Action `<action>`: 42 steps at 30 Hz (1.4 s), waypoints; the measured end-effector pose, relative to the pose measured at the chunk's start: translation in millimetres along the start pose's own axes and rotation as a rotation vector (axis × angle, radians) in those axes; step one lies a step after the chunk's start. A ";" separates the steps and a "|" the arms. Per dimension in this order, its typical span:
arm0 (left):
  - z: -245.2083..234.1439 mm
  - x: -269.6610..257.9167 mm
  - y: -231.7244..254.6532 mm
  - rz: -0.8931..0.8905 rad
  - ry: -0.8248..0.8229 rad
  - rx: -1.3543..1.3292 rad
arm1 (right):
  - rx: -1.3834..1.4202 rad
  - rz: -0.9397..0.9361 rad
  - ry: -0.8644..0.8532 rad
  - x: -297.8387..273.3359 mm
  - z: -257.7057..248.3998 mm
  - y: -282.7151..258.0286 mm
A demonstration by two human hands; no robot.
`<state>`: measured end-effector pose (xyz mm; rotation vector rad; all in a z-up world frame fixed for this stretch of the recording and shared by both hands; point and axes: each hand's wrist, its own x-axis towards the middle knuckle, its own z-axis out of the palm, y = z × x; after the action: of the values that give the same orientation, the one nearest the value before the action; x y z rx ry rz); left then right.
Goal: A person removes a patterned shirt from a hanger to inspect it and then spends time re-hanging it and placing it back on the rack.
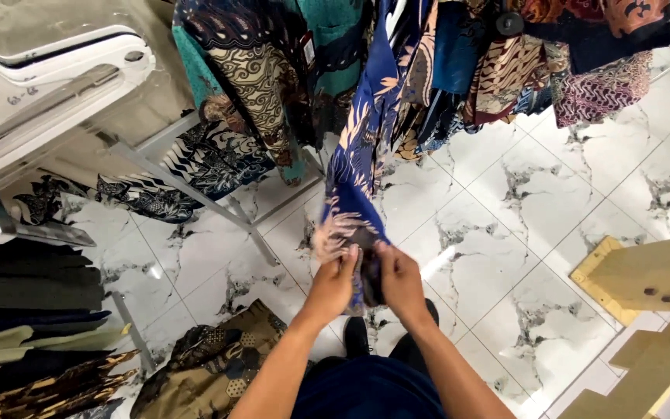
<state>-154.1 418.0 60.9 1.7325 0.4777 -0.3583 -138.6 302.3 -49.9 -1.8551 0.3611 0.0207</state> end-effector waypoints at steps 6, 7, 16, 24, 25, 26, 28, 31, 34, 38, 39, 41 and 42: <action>-31.2 38.0 -24.3 0.025 0.072 -0.201 | 0.302 0.257 0.083 15.0 -18.2 -21.8; -27.8 11.4 9.8 -0.071 0.007 -0.269 | 0.402 0.352 0.099 10.2 -15.5 -34.3; -23.9 18.4 -49.5 -0.274 -0.179 -0.219 | 0.651 0.536 -0.270 -0.3 -32.7 24.0; 0.6 3.2 -27.1 -0.143 0.051 -0.227 | 0.129 0.322 -0.067 -13.4 -28.2 23.9; 5.1 3.1 -21.7 -0.093 0.020 -0.198 | 0.062 0.269 -0.078 -14.5 -25.4 20.6; 4.0 30.9 -61.7 -0.109 0.022 -0.197 | 0.058 0.283 -0.084 -2.7 -29.0 37.6; 2.4 89.3 -141.1 0.052 0.142 -0.144 | 0.322 0.236 0.160 26.7 -35.5 70.6; 15.7 49.9 -78.4 -0.069 0.040 -0.153 | 0.237 0.214 0.065 0.9 -19.6 18.2; -1.3 77.1 -121.2 -0.028 0.071 -0.234 | 0.124 0.103 -0.078 19.8 -12.4 74.7; -17.5 89.1 -136.6 0.056 0.120 -0.356 | 0.298 0.198 0.062 21.3 -32.7 41.4; -15.9 68.8 -115.6 -0.001 0.059 -0.496 | 0.342 0.232 0.038 20.2 -34.7 35.8; -15.4 58.3 -96.9 -0.044 -0.015 -0.627 | 0.397 0.254 0.027 26.5 -38.3 20.7; -19.8 56.0 -109.5 0.002 -0.068 -0.596 | 0.477 0.258 -0.011 21.2 -37.5 15.8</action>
<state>-160.7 463.1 -55.0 1.1390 0.4746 -0.2394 -128.7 258.0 -57.0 -1.3289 0.5451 0.1117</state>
